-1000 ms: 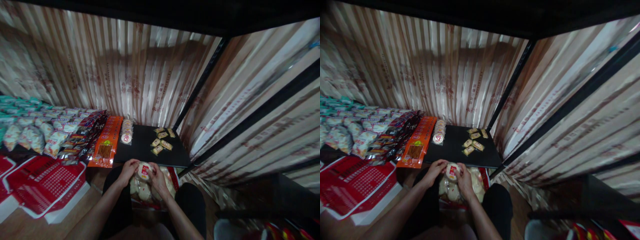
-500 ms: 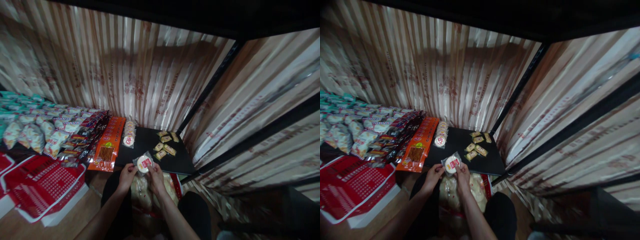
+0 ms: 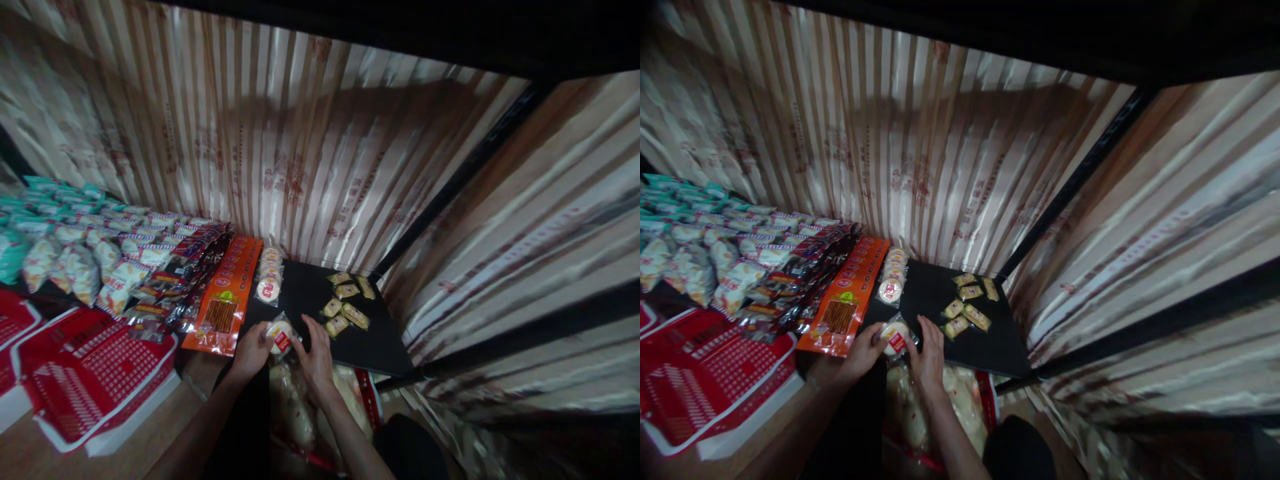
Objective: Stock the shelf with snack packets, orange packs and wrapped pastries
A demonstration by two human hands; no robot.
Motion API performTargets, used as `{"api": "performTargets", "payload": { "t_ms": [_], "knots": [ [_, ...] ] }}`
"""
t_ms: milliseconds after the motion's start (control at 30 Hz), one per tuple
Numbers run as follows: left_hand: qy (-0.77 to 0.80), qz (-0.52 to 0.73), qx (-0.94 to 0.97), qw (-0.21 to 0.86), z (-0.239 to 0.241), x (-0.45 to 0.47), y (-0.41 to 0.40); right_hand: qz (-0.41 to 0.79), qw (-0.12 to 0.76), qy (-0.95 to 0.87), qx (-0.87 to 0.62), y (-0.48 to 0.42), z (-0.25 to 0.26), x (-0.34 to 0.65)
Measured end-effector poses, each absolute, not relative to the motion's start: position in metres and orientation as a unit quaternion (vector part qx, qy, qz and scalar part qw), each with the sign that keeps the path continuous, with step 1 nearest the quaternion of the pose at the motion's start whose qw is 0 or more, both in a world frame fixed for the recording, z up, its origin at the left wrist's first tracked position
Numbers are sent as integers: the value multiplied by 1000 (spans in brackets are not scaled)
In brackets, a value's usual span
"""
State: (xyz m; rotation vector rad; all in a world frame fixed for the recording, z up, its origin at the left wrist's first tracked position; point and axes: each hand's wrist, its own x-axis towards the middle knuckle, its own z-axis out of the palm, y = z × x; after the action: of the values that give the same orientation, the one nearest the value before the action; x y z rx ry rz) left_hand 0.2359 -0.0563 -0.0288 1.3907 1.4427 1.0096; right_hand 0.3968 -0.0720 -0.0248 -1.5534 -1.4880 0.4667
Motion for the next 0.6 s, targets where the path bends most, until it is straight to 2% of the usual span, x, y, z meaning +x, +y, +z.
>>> {"api": "performTargets", "payload": {
  "t_ms": [100, 167, 433, 600],
  "knots": [
    [560, 335, 651, 389, -17, 223, -43, 195, 364, -671, -615, -59, -12, 400],
    [554, 322, 665, 383, -12, 219, -34, 217, 339, -671, -622, -49, -13, 397],
    [649, 438, 527, 330, -22, 229, -10, 337, 444, -532, -638, -5, -50, 378],
    [646, 437, 573, 250, -40, 239, -6, 357, 433, -498, -661, 15, -57, 364]
  ]
}}
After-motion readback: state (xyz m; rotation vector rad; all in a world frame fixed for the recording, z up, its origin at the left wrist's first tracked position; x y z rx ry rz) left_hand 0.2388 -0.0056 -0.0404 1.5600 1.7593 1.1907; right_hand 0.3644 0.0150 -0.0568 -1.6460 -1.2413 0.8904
